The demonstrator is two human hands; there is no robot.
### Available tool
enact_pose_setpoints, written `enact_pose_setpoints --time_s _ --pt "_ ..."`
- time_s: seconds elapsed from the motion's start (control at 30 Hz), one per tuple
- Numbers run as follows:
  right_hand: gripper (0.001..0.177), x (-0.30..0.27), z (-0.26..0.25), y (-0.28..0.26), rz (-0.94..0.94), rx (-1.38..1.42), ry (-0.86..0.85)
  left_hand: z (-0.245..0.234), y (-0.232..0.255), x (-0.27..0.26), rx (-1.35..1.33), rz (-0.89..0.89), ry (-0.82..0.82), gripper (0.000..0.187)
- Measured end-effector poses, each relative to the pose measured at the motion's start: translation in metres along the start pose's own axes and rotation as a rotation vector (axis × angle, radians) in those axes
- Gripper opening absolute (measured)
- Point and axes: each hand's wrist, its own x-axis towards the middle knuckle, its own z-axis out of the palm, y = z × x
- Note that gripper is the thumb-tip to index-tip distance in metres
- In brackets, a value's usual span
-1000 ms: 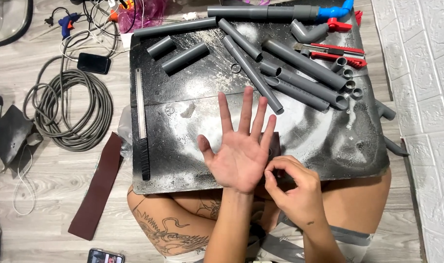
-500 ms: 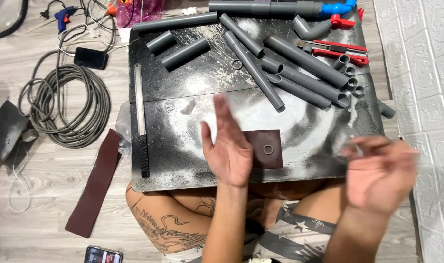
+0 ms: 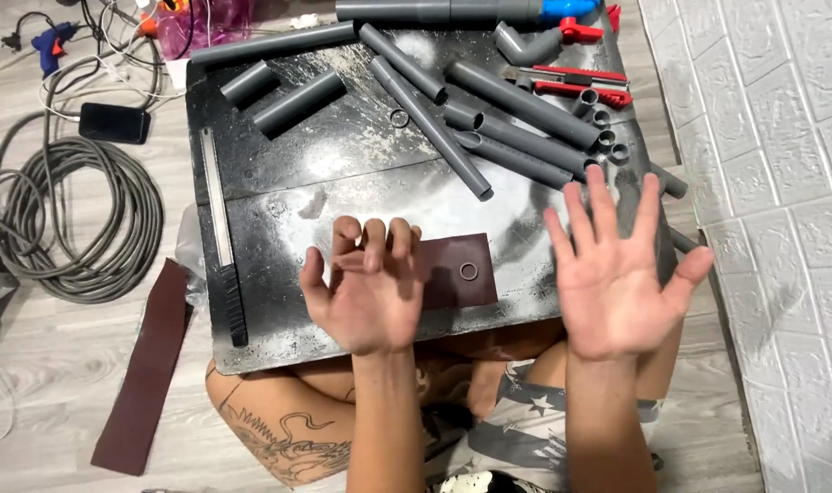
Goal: The person sands a small metal ring with sandpaper on a board on the floor.
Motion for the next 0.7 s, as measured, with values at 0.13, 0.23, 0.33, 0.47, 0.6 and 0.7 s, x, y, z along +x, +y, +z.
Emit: enact_pose_setpoints --time_s 0.13,0.23,0.33,0.47,0.6,0.7 --pt "0.082 -0.002 0.0 0.014 0.037 0.009 -0.021 0.022 -0.009 -0.006 0.283 0.028 0.009 0.045" --pt "0.08 -0.005 -0.001 0.023 0.063 -0.09 -0.018 0.049 -0.041 -0.028 0.664 -0.042 0.043 0.06" --pt "0.08 -0.011 0.003 0.031 0.137 -0.069 -0.047 0.063 -0.086 -0.046 1.399 -0.048 -0.505 0.067" --pt "0.078 -0.019 0.014 0.037 0.286 -0.023 -0.113 0.013 -0.064 -0.008 2.131 0.233 -0.728 0.048" --pt "0.08 -0.022 0.021 0.041 0.273 0.103 -0.17 0.022 0.01 0.068 2.646 0.14 -0.341 0.062" --pt "0.077 -0.013 0.011 0.05 0.393 0.22 -0.061 0.072 -0.013 0.024 2.346 0.279 -0.716 0.039"
